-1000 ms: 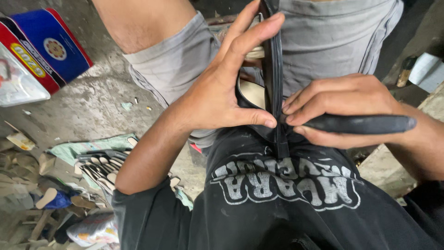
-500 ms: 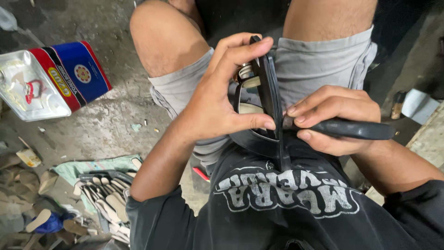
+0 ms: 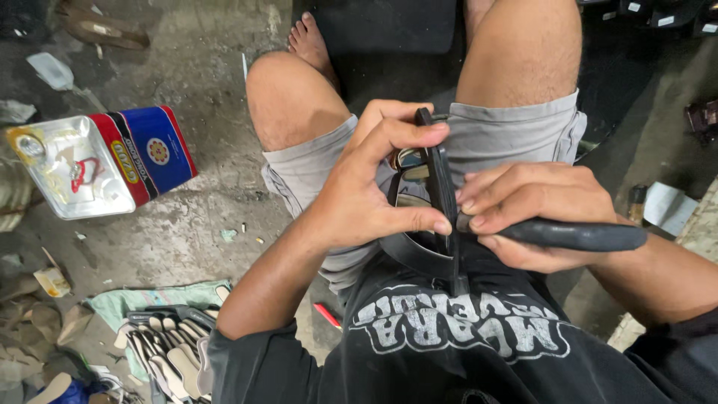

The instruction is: The person assembles black slippers by attaching straps to the soles. They use a heated gas stove to soften the sole edges and a hammer to secure the straps in place. The person handles multiple slippers one at a time, repeatedly heating and hammering each unit.

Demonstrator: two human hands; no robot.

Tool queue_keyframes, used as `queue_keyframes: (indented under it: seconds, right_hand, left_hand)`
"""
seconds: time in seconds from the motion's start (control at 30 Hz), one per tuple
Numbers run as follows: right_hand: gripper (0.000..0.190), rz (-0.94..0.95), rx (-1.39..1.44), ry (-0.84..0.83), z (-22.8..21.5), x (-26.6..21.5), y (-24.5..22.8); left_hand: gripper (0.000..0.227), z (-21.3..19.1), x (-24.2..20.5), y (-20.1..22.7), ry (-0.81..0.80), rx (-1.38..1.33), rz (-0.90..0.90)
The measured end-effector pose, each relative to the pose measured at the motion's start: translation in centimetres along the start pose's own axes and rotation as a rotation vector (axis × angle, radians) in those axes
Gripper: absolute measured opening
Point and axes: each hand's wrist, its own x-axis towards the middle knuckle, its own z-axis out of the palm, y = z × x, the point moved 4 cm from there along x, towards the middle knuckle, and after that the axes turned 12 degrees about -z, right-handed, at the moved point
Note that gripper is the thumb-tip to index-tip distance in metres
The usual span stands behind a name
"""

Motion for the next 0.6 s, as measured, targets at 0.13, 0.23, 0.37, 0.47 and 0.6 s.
queue_keyframes:
  seconds: [0.13,0.23,0.37,0.47,0.6]
  right_hand:
    - [0.016,0.062,0.013,-0.015,-0.3,0.5,-0.1]
    - [0.016,0.031,0.03,0.008,-0.4,1.1,0.0]
    - [0.017,-0.042,0.036,-0.045,-0.6,1.7,-0.2]
    - [0.019,0.09,0.06,0.026,-1.1,1.5,0.1]
    - [0.017,0.005,0.037,0.027,-1.4,1.4,-0.3]
  left_hand:
    - [0.064,0.0,0.3,0.1,-0.034,-0.104,-0.034]
    - [0.066,0.1,0.3,0.3,0.024,0.01,-0.025]
    - [0.049,0.5,0.4,0.4,-0.064,-0.249,-0.064]
    - [0.036,0.4,0.8,0.6,-0.081,-0.306,-0.071]
    - [0.039,0.7,0.6,1.1,-0.069,-0.242,-0.091]
